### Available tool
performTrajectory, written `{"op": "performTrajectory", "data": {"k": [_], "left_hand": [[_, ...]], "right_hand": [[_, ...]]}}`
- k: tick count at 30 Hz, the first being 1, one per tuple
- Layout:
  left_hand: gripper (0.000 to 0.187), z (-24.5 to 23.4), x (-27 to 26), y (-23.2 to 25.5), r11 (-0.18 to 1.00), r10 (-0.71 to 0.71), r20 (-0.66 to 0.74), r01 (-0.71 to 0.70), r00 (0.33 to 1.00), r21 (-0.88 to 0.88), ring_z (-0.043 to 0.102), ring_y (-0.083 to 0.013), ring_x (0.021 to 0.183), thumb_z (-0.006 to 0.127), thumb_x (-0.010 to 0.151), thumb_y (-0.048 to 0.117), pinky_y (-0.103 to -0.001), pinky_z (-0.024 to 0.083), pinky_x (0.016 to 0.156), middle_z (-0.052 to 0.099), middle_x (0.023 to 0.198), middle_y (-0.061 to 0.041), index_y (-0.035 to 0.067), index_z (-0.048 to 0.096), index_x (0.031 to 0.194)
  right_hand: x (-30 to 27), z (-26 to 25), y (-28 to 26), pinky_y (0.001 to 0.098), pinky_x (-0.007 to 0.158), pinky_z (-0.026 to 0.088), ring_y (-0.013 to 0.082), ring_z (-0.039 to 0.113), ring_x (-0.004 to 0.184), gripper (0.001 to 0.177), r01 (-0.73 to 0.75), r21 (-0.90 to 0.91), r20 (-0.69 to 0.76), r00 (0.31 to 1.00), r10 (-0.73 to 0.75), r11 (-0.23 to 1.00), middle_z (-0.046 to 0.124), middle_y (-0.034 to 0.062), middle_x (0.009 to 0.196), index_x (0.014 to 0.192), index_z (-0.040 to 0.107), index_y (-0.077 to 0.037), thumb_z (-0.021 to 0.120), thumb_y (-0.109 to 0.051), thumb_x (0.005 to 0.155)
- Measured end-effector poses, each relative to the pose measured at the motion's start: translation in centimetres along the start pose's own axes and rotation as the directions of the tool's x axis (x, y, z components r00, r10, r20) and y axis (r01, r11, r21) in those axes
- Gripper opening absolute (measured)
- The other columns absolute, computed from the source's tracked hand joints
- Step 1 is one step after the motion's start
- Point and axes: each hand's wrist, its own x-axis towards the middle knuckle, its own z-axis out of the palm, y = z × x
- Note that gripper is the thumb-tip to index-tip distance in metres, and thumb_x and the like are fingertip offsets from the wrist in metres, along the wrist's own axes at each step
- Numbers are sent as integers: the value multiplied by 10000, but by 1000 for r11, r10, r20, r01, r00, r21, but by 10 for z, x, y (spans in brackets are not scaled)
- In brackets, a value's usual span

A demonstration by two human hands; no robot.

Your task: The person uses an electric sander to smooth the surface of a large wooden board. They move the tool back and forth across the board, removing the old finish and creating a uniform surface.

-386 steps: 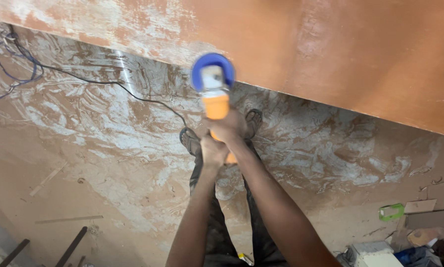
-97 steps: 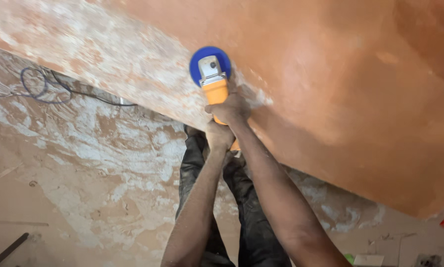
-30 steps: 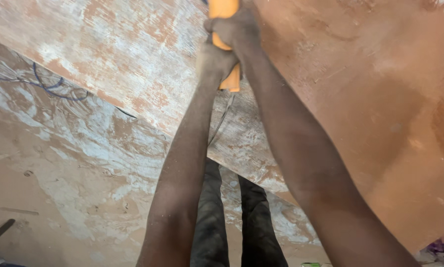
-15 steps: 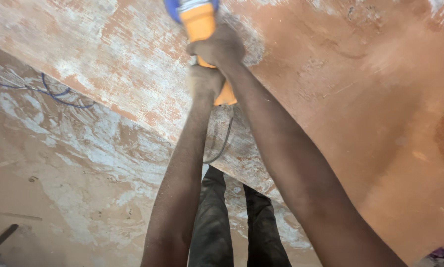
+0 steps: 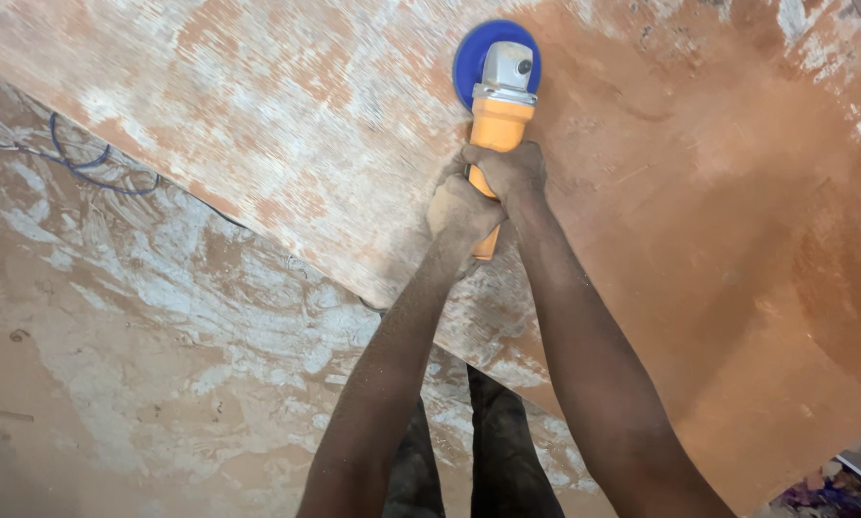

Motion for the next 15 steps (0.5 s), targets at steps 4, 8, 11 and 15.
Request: {"op": "performTrajectory", "data": {"k": [4,8,11,15], "left_hand": [[805,30,-19,5,997,-72,28,73,997,-39,750,-291,1017,841,682,378,-422,598,857,752,1112,-134,91,555,1377],[783,85,-43,-25,982,-160,-36,155,987,-111,733,-320,1000,873,672,419,-441,583,832,742,1089,-173,49,581,1297],[639,127,-67,-66,967,-229,-104,214,968,-138,749,-322,953,839,718,407,-454,584,768,756,1033,-183,30,650,1198],[528,153,-82,-98,949,-277,-205,234,939,-212,765,-324,892,813,774,383,-456,583,709,767,960,-203,-13,695,1104]], "right_hand": [[7,-16,29,348,806,591,201,766,902,499,47,18,56,997,-48,999,784,106,996,1018,747,-40,896,-355,661],[-7,-27,64,356,802,590,215,764,890,523,87,-133,166,984,-64,987,786,104,983,1014,765,-64,898,-388,626],[-30,-19,82,369,800,584,232,758,883,570,140,-281,252,965,-68,950,783,102,977,1019,772,-87,911,-420,578],[-35,-7,91,425,789,560,288,707,934,779,413,-362,331,895,-299,836,714,127,1041,1155,669,-65,974,-432,539]]}}
